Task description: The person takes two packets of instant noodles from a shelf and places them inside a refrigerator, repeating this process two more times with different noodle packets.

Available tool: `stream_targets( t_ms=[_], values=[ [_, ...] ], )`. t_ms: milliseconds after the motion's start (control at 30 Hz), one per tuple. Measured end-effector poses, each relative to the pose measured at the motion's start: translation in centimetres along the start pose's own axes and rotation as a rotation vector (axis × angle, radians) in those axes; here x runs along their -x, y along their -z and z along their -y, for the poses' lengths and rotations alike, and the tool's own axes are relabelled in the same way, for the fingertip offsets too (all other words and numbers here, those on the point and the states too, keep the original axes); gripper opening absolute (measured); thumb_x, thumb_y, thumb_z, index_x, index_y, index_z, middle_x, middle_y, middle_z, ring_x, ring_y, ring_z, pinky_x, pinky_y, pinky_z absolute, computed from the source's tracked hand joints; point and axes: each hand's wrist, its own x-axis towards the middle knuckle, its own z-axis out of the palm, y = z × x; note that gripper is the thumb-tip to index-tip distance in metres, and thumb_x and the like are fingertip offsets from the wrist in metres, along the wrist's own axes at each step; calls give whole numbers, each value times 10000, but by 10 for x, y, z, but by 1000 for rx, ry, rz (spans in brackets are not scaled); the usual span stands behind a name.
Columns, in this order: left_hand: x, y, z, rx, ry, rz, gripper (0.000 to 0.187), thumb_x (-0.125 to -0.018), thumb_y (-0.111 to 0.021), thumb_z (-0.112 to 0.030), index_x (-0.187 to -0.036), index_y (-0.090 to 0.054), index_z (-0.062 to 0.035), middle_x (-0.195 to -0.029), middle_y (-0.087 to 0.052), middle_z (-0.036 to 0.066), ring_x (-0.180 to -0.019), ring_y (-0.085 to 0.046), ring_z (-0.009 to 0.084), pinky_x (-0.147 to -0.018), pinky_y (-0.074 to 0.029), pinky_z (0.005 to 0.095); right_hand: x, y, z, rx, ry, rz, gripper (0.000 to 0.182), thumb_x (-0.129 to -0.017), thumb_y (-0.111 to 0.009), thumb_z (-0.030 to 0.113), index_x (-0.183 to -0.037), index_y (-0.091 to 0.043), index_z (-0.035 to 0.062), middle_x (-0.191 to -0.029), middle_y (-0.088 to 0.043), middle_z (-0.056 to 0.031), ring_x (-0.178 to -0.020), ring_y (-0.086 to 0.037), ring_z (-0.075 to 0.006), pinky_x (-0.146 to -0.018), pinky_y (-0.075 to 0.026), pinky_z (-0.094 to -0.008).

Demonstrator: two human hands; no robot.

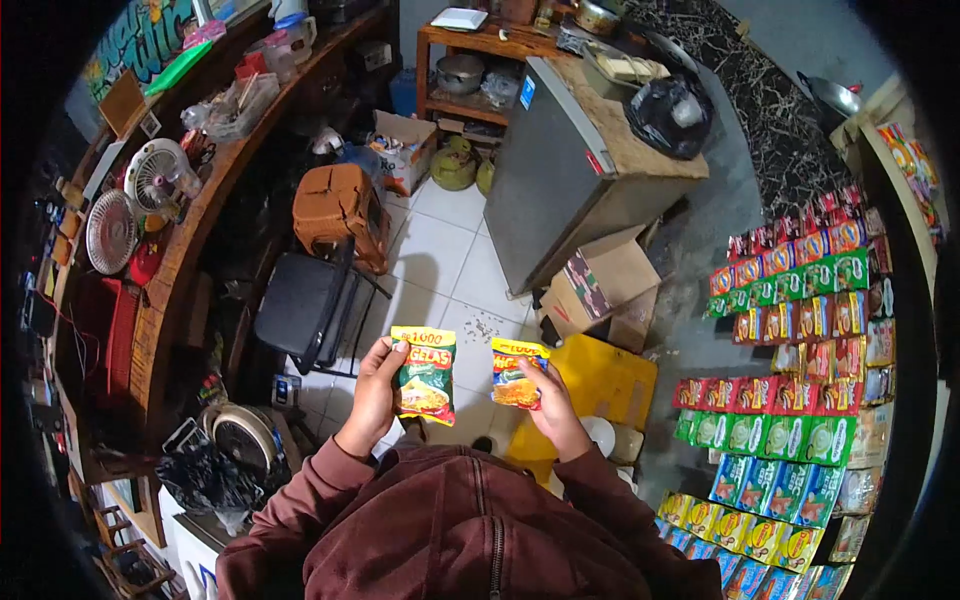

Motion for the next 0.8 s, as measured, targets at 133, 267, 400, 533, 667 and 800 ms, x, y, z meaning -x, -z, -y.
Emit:
stream_targets(
  t_ms=[133,267,400,533,667,800],
  values=[
    [-40,22,-44,-23,-34,21,110,-998,-534,-162,-973,-555,-57,-930,-652,45,-815,-639,97,-745,-536,265,-39,-31,13,-45,60,58,327,-982,-531,221,-1221,-529,-2,-1107,-642,-129,-926,-678,-244,-830,-562,-401],
    [-82,34,-72,-30,-44,24,109,-998,-531,-163,-958,-549,-63,-923,-647,41,-818,-644,103,-746,-541,260,-70,-43,21,8,116,-6,402,-984,-524,242,-1271,-469,-34,-1116,-629,-171,-921,-681,-315,-814,-575,-460],
    [-113,19,-79,-15,44,52,105,-998,-527,-151,-952,-551,-60,-947,-652,53,-827,-651,112,-747,-546,266,-85,-39,34,50,160,-80,418,-977,-534,273,-1225,-502,-63,-1083,-647,-185,-944,-687,-309,-828,-571,-444],
    [-149,-6,-58,-14,85,65,110,-999,-526,-148,-989,-564,-44,-952,-651,60,-854,-642,120,-768,-539,280,-101,-24,57,78,143,-115,385,-979,-539,271,-1194,-554,-48,-1043,-674,-157,-936,-691,-251,-820,-563,-366],
    [-181,-45,-45,-20,62,85,122,-1005,-515,-155,-1016,-560,-42,-950,-648,54,-848,-634,108,-767,-532,270,-117,-6,86,182,243,-204,347,-969,-585,314,-1038,-638,-22,-945,-681,-67,-813,-659,-123,-733,-540,-278],
    [-199,-99,-49,68,7,53,119,-1014,-493,-159,-1039,-544,-54,-970,-640,42,-875,-634,115,-796,-529,294,-157,22,118,169,234,-168,332,-983,-576,293,-1027,-648,-28,-915,-686,-54,-791,-654,-108,-736,-534,-266]
  ],
)
